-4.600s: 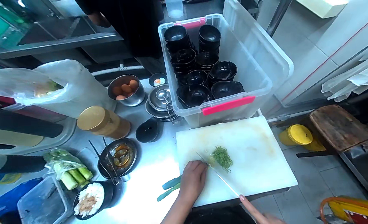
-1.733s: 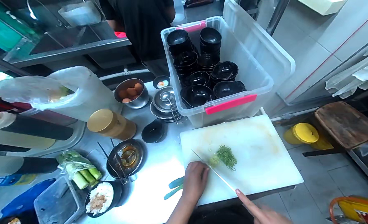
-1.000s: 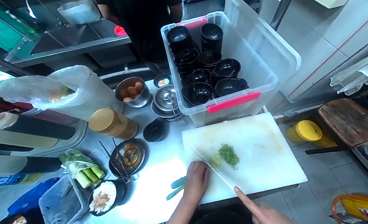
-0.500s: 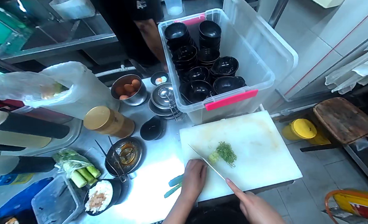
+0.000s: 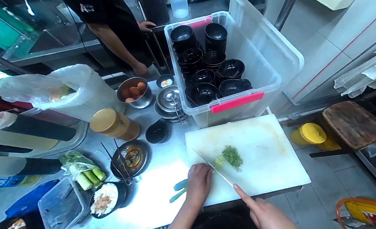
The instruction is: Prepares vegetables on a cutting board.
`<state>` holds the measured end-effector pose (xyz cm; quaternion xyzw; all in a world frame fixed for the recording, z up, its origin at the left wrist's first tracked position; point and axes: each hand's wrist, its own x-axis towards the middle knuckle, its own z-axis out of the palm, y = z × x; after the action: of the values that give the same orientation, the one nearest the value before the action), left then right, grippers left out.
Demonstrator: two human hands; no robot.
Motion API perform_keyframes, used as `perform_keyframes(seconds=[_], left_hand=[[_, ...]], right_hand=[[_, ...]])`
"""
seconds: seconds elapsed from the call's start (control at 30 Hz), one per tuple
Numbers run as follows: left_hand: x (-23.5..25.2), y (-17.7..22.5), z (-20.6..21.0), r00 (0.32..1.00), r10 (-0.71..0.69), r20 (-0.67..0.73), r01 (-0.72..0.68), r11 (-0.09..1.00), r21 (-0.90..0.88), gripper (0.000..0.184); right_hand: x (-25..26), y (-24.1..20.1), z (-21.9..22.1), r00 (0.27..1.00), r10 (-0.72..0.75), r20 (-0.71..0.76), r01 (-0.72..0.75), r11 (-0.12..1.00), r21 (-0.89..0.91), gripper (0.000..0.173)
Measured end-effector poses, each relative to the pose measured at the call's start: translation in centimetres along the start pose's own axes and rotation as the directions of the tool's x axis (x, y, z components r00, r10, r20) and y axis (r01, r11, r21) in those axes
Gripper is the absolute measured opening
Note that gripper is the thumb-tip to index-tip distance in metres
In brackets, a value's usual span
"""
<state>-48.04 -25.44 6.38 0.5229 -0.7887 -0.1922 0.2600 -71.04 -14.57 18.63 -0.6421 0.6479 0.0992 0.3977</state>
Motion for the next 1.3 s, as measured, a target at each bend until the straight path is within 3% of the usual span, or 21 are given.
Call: perform_keyframes(seconds=[0.17,0.4,0.6,0.8,0.97,1.13,1.3], left_hand=[[-0.2,0.1,-0.6,1.000,0.001,0.009,0.000,0.999,-0.046,0.018],[-0.3,-0.2,-0.3,1.000,0.014,-0.004,-0.014,1.000,-0.019,0.019],[-0.6,-0.2,-0.3,0.999,0.020,-0.029,-0.020,1.000,0.011,0.017],[-0.5,-0.3,-0.3,1.000,0.019,-0.021,-0.019,1.000,0.013,0.019],[-0.5,-0.3,-0.1,0.999,0.019,-0.035,-0.019,1.000,0.017,0.018],[-0.6,-0.3,-0.1,1.000,0.016,-0.023,-0.016,1.000,0.019,0.019],[-0.8,-0.2,-0.1,0.999,0.009,-0.034,-0.008,1.000,0.030,0.019]], right_hand=[[-3.3,0.6,-0.2,1.000,-0.014,0.001,0.014,1.000,-0.019,0.070],[0.4,0.3,1.2,1.000,0.005,0.010,-0.005,1.000,0.012,0.075],[-2.9,0.5,0.3,0.999,-0.031,-0.019,0.031,0.999,-0.015,0.070],[-0.4,0.3,1.2,1.000,-0.011,0.001,0.011,1.000,-0.006,0.073],[-3.0,0.4,0.5,1.000,-0.004,0.012,0.004,1.000,-0.024,0.072],[-0.6,0.5,1.3,1.000,-0.012,0.011,0.012,1.000,0.014,0.074],[-3.0,0.4,0.3,1.000,-0.015,0.018,0.016,1.000,-0.008,0.071]])
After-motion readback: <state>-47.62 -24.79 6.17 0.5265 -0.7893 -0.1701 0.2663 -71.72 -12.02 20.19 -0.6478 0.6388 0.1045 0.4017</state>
